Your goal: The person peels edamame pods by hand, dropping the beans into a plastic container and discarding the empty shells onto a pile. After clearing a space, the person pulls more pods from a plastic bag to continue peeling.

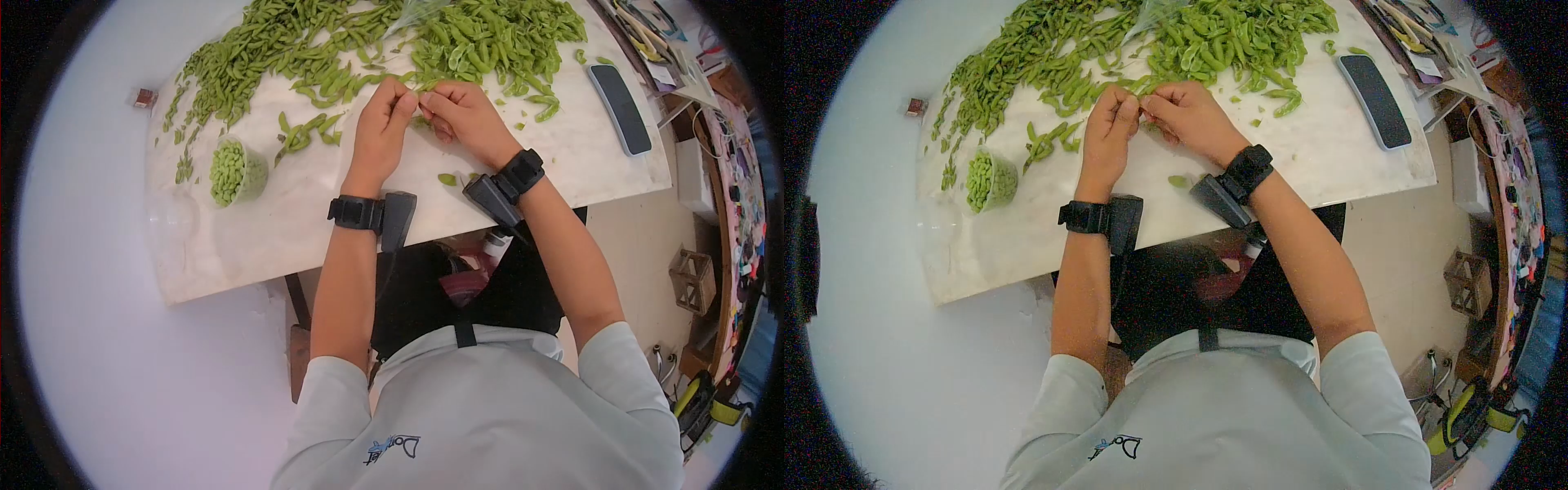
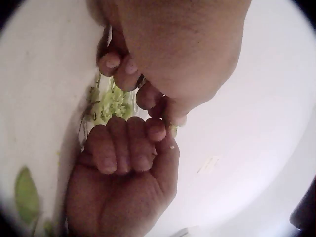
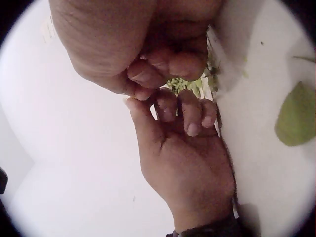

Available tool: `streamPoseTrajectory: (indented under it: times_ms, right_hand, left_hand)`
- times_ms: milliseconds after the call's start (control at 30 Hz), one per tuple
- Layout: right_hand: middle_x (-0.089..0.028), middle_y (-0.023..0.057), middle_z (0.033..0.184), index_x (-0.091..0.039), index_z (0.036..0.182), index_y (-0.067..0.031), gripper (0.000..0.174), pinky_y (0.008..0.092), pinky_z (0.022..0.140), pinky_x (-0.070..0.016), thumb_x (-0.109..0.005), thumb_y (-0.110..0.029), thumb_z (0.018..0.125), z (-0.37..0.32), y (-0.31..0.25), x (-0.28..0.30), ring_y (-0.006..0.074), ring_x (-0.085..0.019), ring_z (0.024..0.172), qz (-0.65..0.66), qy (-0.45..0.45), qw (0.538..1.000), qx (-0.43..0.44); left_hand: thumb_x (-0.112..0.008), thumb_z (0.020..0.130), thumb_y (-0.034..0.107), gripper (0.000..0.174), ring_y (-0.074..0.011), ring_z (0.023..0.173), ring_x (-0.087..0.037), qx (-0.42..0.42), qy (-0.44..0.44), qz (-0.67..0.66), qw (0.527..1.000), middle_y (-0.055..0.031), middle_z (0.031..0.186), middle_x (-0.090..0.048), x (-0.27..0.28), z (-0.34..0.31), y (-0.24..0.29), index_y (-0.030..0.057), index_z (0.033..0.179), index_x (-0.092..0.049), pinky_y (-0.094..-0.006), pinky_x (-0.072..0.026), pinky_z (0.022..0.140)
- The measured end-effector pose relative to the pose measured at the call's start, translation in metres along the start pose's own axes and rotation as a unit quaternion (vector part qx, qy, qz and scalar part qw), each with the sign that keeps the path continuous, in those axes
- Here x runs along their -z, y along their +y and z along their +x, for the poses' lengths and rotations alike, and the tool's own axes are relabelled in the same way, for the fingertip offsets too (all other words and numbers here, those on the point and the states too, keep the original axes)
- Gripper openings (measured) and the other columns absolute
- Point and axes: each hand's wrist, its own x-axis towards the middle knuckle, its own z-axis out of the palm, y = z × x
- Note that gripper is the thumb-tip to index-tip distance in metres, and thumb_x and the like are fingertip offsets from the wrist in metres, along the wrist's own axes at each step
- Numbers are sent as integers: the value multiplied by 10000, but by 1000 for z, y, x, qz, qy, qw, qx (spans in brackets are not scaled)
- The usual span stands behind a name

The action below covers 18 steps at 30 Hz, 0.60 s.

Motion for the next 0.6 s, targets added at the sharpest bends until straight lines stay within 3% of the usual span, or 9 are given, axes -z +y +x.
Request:
streamPoseTrajectory:
  times_ms: [167,267,600]
  right_hand:
    - [-470,-19,543,-544,691,-21,317,231,448,-358,-534,-238,921,0,4,-1,62,-433,471,-40,13,999,25]
    - [-468,-21,544,-549,697,-22,311,229,451,-360,-535,-237,920,0,3,-1,60,-433,474,-52,10,998,31]
    - [-476,-26,560,-570,731,-16,301,221,435,-349,-546,-251,918,-2,3,-1,42,-423,477,-86,4,996,36]
  left_hand:
    - [-463,974,237,206,-47,580,-323,-16,-17,-37,999,29,687,-402,-1,0,-3,76,847,-443,-204,-270,508]
    - [-478,964,239,243,-65,625,-342,13,-18,-79,997,19,693,-375,-2,-1,4,67,805,-416,-209,-310,545]
    - [-450,968,236,213,-32,637,-396,55,-28,-118,991,44,718,-396,-1,2,2,113,800,-407,-177,-305,545]
